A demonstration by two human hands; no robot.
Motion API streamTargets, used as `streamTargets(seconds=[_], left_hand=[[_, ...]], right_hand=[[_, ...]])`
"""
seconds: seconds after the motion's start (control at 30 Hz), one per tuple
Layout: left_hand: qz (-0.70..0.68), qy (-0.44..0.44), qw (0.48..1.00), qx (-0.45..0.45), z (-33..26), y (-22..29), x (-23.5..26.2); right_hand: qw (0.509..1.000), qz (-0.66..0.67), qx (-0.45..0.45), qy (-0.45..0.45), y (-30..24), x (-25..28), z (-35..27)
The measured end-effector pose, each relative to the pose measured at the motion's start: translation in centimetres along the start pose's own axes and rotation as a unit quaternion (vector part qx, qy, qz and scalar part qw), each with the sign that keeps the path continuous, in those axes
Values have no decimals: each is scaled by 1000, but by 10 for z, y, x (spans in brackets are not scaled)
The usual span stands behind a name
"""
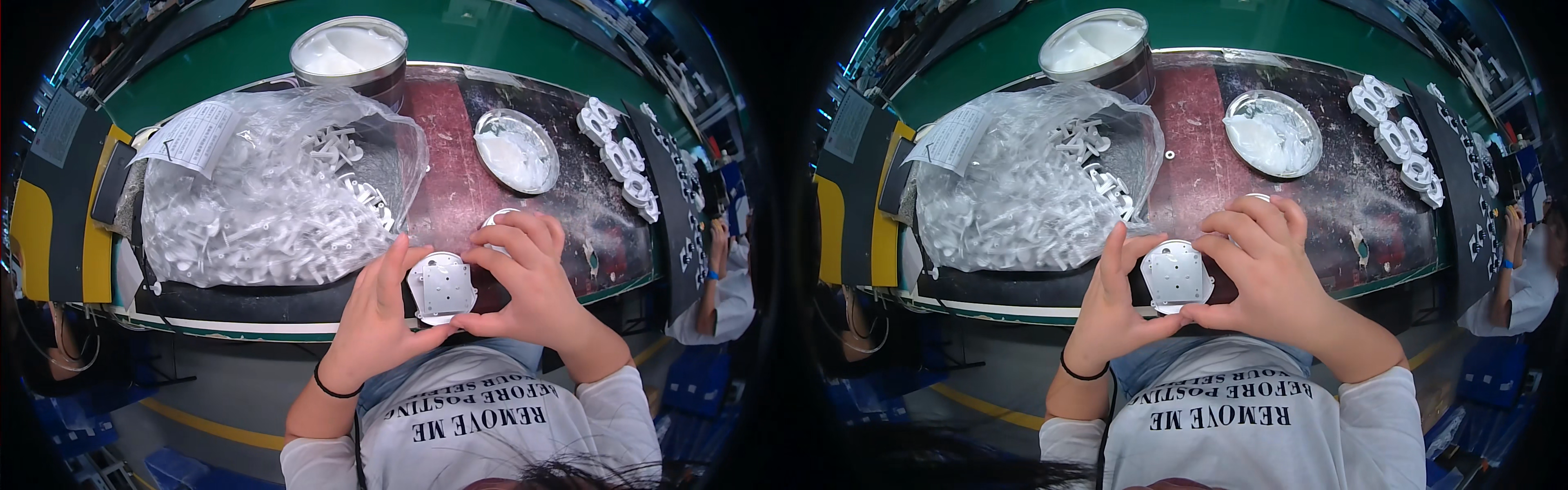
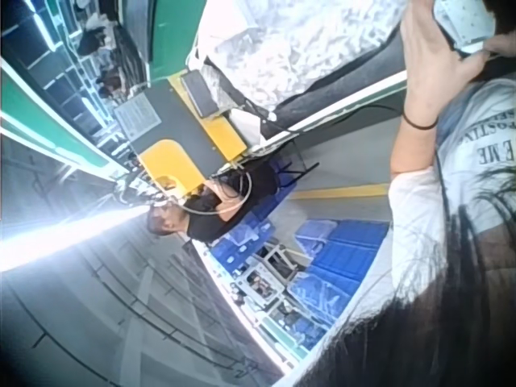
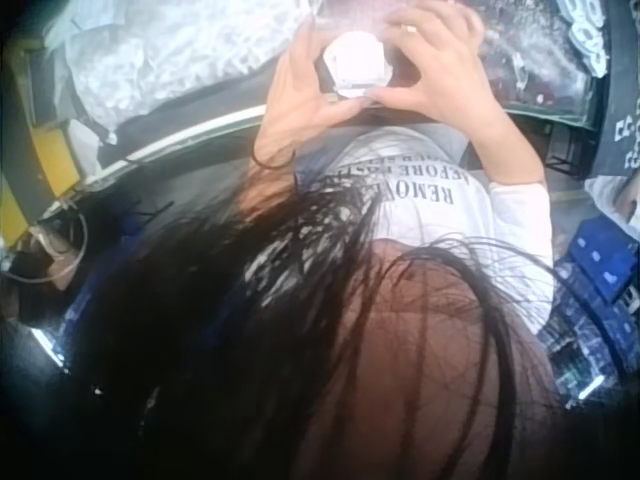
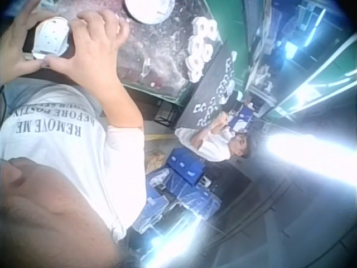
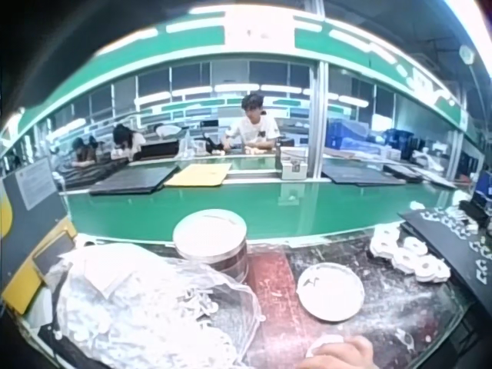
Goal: The person assembles white plastic components at a factory workstation. They repeatedly pick small white plastic pieces from a bag, dip them into a white paste in a metal dish, and press them into holes on larger white plastic housings. The person places the assembled units on the table to their right.
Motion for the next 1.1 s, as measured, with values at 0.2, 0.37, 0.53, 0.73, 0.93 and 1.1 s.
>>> streamTargets(seconds=[0.2,0.37,0.53,0.73,0.93,1.1], left_hand=[[-15,12,1000,11,-1,-2,-1],[-33,23,999,9,-1,-3,-1],[-36,15,999,11,-2,-4,0],[1,-4,1000,-4,-1,0,-1],[-3,-8,1000,-1,-1,-1,-1],[5,-7,1000,-4,0,0,-1]], right_hand=[[1000,1,-1,-3,1,-1,0],[1000,8,0,-10,0,-2,1],[1000,16,8,-20,0,-4,2],[998,25,7,-48,1,-5,4],[998,-3,11,-63,-4,-3,6],[997,-16,10,-75,-5,-3,7]])
Point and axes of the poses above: each hand's wrist, its own z-axis towards the middle knuckle, its own x-axis out of the back of the hand, y = z × x, the point moved 9 cm from there along z, towards the middle knuckle, and after that the axes turned 11 degrees about z, right-handed, at the moved point
